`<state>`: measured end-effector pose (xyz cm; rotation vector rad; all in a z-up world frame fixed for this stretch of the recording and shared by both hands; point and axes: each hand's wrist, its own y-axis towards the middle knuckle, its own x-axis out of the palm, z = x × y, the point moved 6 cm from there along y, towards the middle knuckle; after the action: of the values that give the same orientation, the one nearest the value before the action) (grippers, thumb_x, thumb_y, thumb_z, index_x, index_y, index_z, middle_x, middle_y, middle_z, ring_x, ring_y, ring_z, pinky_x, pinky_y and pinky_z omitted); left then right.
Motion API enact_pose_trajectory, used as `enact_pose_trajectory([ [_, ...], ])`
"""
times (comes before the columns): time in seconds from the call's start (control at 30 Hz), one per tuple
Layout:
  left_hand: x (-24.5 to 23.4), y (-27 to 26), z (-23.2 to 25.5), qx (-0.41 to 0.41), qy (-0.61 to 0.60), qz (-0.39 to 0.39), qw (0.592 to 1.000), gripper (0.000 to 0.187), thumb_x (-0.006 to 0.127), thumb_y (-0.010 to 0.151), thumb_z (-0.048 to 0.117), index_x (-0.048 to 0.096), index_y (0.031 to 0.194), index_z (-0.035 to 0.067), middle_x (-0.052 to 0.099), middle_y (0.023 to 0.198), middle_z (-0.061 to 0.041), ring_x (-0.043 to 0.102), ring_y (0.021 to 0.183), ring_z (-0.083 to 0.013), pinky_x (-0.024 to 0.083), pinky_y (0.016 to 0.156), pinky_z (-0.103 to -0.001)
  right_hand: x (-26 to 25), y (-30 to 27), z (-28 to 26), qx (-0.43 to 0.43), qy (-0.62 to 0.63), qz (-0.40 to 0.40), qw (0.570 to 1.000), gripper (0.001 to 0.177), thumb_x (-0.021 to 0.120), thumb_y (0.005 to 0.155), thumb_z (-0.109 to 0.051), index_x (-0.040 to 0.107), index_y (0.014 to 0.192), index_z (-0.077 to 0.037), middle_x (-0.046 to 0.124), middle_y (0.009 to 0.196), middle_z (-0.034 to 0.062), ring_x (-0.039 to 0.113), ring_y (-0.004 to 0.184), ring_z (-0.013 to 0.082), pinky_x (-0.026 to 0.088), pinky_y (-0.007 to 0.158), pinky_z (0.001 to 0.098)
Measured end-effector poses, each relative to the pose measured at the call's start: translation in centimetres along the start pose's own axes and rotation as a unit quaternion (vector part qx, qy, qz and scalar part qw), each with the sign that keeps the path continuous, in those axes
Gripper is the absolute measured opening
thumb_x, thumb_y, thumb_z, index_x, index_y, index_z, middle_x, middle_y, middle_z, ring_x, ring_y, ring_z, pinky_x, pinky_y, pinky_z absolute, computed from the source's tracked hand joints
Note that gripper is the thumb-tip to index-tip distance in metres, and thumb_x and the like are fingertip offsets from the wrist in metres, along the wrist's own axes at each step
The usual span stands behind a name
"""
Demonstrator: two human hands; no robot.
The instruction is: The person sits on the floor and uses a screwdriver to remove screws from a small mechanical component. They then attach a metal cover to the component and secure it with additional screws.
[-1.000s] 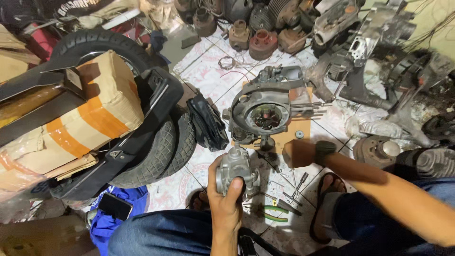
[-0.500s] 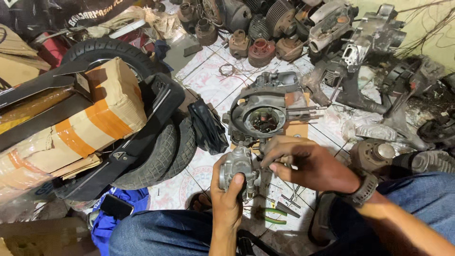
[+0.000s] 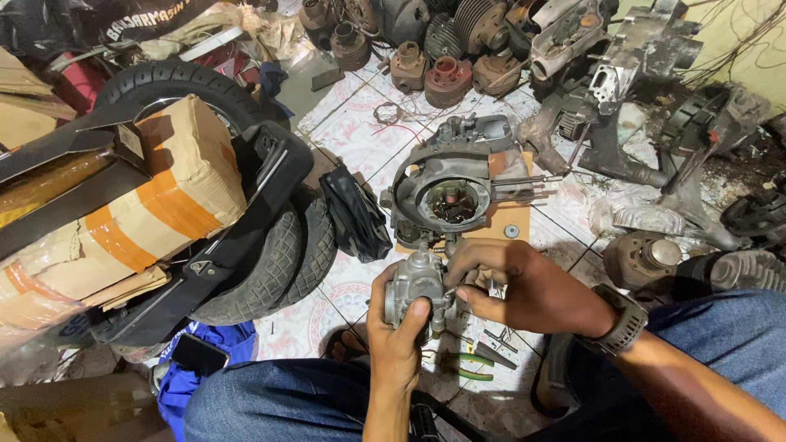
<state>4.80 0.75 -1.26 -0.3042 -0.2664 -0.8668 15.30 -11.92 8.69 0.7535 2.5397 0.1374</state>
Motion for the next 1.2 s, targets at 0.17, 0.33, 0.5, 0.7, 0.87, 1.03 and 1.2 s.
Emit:
enact_pose_trajectory([
  [0.17,0.4,-0.2,0.5,0.002,0.023,-0.017,1.0,0.056,0.075,0.067,0.025,0.056,0.115,0.004,0.065,0.098,-0.011,0.058,0.086,-0.0165,0.045,0.081,-0.026,0.0,0.1,-0.1,-0.018,0.014,-0.004,1.0,0.009,0.064,0.08,-0.005,0.058,0.083,-0.012,0.06,0.073,-0.0027,0.053,0.068,0.0111,0.04,0.064,0.0228],
  [0.33,0.4,-0.2,0.9,0.012,0.047,-0.022,0.999,0.057,0.075,0.066,0.027,0.056,0.115,0.005,0.065,0.1,-0.01,0.058,0.087,-0.016,0.045,0.081,-0.026,-0.2,0.0,-0.1,-0.021,-0.013,-0.001,1.0,0.008,0.066,0.079,-0.008,0.061,0.084,-0.012,0.066,0.077,-0.0035,0.059,0.07,0.0103,0.045,0.065,0.0232],
  [0.5,0.6,-0.3,1.1,0.006,0.074,-0.021,0.997,0.059,0.076,0.065,0.029,0.056,0.115,0.006,0.064,0.098,-0.01,0.057,0.085,-0.0158,0.046,0.079,-0.025,-0.3,0.0,-0.3,-0.027,-0.011,-0.009,1.0,0.007,0.065,0.08,-0.01,0.062,0.087,-0.012,0.068,0.079,-0.0027,0.061,0.071,0.0108,0.047,0.066,0.0239],
  [0.7,0.5,-0.3,0.9,0.015,0.073,-0.02,0.997,0.058,0.075,0.066,0.027,0.055,0.117,0.006,0.065,0.103,-0.01,0.058,0.089,-0.016,0.046,0.082,-0.026,-0.2,0.0,0.2,0.021,0.023,-0.007,0.999,0.007,0.068,0.08,-0.01,0.063,0.084,-0.011,0.067,0.075,-0.0036,0.06,0.069,0.0083,0.046,0.064,0.0216],
  [0.87,0.4,-0.4,1.1,0.01,0.062,-0.003,0.998,0.057,0.075,0.066,0.024,0.055,0.116,0.007,0.066,0.098,-0.011,0.059,0.086,-0.0169,0.046,0.08,-0.026,-0.3,0.3,-0.6,-0.023,0.026,0.0,0.999,0.006,0.066,0.082,-0.012,0.065,0.088,-0.011,0.069,0.079,-0.0014,0.062,0.071,0.0107,0.047,0.066,0.0245],
  [1.03,0.2,-0.4,1.0,0.017,0.07,-0.003,0.997,0.056,0.074,0.067,0.025,0.055,0.116,0.007,0.066,0.099,-0.009,0.059,0.087,-0.0157,0.046,0.082,-0.025,0.1,0.2,0.0,-0.011,0.02,-0.012,1.0,0.008,0.065,0.083,-0.016,0.066,0.089,-0.011,0.07,0.08,-0.0019,0.063,0.074,0.0113,0.046,0.071,0.0253],
  [1.2,0.2,-0.3,1.1,0.022,0.082,-0.006,0.996,0.059,0.075,0.066,0.03,0.055,0.117,0.007,0.066,0.1,-0.01,0.059,0.087,-0.0158,0.045,0.08,-0.024,-0.2,0.2,0.1,-0.041,0.011,-0.029,0.999,0.009,0.06,0.086,-0.017,0.066,0.093,-0.014,0.068,0.085,-0.0001,0.064,0.076,0.0139,0.048,0.069,0.0258],
])
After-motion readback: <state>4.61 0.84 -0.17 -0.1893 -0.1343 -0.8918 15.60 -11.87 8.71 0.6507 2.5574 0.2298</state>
